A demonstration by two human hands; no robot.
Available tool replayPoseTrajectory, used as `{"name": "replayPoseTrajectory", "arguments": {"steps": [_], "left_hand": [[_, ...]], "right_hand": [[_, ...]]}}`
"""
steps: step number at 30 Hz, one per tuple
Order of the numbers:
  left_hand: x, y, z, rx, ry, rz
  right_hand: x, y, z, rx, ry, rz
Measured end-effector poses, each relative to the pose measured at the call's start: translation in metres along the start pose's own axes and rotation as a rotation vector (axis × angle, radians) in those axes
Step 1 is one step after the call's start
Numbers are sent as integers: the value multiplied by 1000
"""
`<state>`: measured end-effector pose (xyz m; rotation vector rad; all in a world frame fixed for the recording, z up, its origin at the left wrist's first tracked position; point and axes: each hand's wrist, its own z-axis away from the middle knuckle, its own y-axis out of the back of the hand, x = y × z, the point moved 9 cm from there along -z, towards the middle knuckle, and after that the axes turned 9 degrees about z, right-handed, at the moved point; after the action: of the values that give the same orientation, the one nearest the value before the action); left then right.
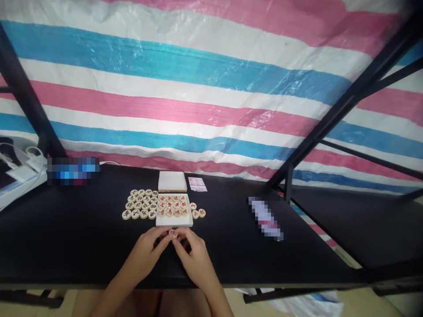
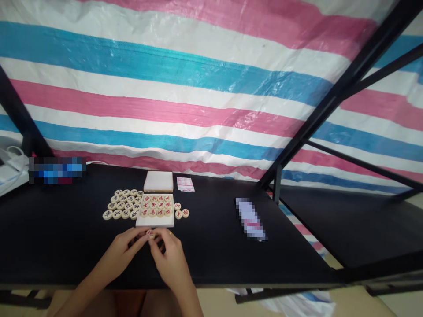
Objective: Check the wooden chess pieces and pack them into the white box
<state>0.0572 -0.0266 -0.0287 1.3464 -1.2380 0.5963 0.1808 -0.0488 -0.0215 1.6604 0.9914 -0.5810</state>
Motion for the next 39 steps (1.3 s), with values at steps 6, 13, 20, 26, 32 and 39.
{"name": "replayPoseTrajectory", "arguments": {"steps": [6, 13, 20, 26, 32, 39], "left_hand": [[0, 1, 0, 32, -26, -3], [-5, 3, 1, 48, -13, -17], [-1, 27, 6, 313, -22, -266], [-7, 25, 7, 353, -25, -371], [-11, 22, 7, 331, -8, -406], [-8, 23, 6, 333, -7, -407]], "right_hand": [[4, -3, -1, -9, -12, -30], [0, -1, -1, 13, 31, 22], [-6, 19, -20, 153, 118, 366], [-15, -10, -48, -109, 242, 568], [-24, -26, -45, -170, 342, 619], [-29, -30, -41, -182, 370, 581]]}}
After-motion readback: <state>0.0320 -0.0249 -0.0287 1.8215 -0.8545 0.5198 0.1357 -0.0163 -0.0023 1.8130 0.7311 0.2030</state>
